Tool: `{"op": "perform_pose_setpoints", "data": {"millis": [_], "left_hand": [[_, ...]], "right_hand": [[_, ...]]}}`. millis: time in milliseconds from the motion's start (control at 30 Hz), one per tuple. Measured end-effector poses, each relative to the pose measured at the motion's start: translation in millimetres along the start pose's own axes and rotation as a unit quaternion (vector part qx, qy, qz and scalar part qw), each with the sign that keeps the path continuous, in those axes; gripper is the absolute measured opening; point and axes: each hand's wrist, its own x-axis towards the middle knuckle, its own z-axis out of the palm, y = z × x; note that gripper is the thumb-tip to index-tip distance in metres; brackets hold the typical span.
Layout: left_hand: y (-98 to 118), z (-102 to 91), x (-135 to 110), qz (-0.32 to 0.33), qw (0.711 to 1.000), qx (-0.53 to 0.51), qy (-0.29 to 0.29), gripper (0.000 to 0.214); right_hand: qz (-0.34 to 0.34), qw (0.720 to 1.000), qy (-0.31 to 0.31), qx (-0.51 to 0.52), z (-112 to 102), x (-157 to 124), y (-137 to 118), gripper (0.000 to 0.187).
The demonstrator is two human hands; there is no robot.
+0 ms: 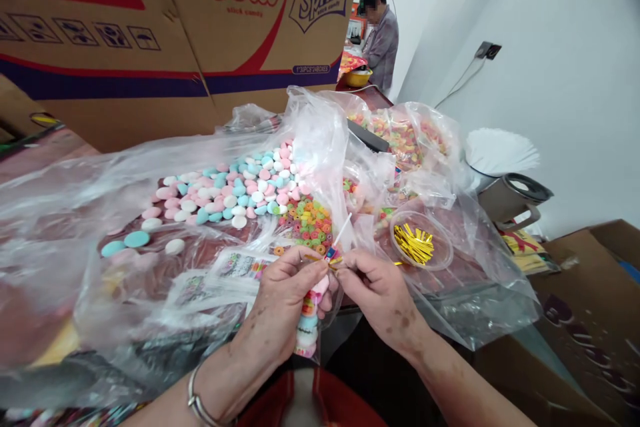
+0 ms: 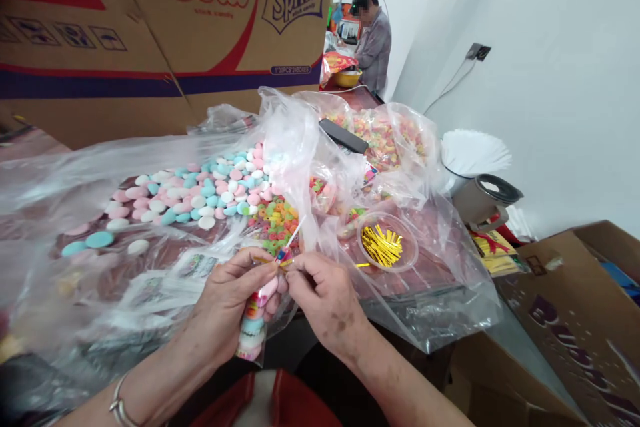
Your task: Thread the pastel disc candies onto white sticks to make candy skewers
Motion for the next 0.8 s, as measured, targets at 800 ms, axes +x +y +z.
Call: {"op": "perform_pose_setpoints", "data": {"millis": [800], "left_hand": [[25.7,-13.4,3.8,-0.213,0.894,0.319,-0.233,0.01]], "right_hand": [[-0.376,0.863,-0.223,-0.252,-37.3,7.0,-18.7,0.026]]}}
